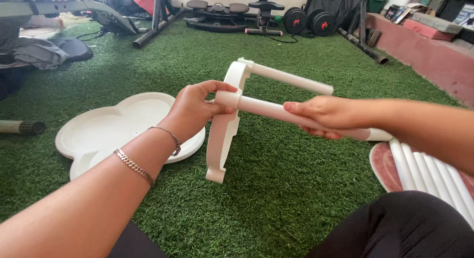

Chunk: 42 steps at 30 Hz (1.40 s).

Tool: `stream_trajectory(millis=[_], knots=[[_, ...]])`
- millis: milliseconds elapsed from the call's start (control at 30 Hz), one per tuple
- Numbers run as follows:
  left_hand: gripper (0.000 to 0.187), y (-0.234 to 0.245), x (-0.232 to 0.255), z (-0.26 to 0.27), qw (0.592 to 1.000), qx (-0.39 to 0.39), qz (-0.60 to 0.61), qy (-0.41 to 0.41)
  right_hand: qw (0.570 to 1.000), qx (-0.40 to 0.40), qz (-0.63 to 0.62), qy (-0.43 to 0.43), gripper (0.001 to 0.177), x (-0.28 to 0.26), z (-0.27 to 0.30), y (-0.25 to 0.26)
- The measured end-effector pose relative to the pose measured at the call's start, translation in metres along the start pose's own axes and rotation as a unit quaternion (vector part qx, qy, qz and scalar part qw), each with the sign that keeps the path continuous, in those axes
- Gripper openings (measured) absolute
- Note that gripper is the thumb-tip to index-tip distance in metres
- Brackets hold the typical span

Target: The person disassembles a small white plastic stand by removing a potted plant and a mat, then detaching the top and bottom shelves and all connecting rods. The components are placed on the floor as they are removed.

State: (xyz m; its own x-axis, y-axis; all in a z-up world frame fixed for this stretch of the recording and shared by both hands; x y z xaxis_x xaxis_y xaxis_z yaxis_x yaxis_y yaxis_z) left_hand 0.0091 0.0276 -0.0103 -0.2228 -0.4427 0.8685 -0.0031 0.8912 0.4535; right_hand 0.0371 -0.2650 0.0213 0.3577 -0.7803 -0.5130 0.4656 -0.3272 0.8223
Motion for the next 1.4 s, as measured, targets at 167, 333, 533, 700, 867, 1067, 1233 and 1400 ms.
stream_trajectory(millis=[167, 333, 533, 700, 867, 1067, 1233, 1400], knots=[[0.037, -0.005, -0.001, -0.006, 1.000, 0.015, 0.000, 0.015, 0.887, 0.207, 0.409, 0.053, 0.053, -0.016, 0.010, -0.012], [0.036, 0.002, -0.005, -0.011, 0.999, 0.023, 0.035, 0.014, 0.932, 0.137, 0.328, 0.063, 0.026, -0.035, -0.011, 0.010], [0.035, 0.009, -0.009, -0.011, 0.998, 0.035, 0.044, 0.003, 0.984, -0.028, 0.166, -0.050, 0.021, -0.030, -0.041, 0.032], [0.036, 0.009, -0.010, -0.005, 0.999, 0.052, -0.004, -0.004, 0.974, -0.192, -0.049, -0.114, 0.027, -0.020, -0.049, 0.034], [0.036, 0.006, -0.004, -0.010, 0.999, 0.047, 0.007, 0.006, 0.959, -0.244, -0.096, -0.106, 0.029, -0.016, -0.049, 0.042], [0.036, 0.008, -0.005, -0.013, 0.997, 0.051, 0.033, 0.048, 0.859, 0.255, 0.432, 0.105, 0.029, -0.028, -0.041, 0.012], [0.037, 0.007, -0.005, -0.014, 0.998, 0.065, -0.003, 0.022, 0.936, 0.149, 0.318, 0.025, 0.021, -0.037, -0.051, 0.015], [0.036, 0.007, -0.001, -0.016, 0.997, 0.076, 0.002, 0.008, 0.983, -0.042, 0.166, -0.058, 0.021, -0.034, -0.071, 0.043]])
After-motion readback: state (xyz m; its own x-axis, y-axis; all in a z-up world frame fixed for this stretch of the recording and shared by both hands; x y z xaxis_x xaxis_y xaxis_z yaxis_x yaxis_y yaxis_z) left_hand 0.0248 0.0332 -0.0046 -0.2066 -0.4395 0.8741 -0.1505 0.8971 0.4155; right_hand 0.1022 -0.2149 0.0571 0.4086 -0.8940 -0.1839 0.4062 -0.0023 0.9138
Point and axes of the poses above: each hand's wrist, its own z-axis away from the middle knuckle, its own y-axis out of the back of the hand, x = y × z, the point moved 1 cm from there along -z, towards the middle knuckle, and after that the axes turned 4 degrees about y, right-handed, at the moved point
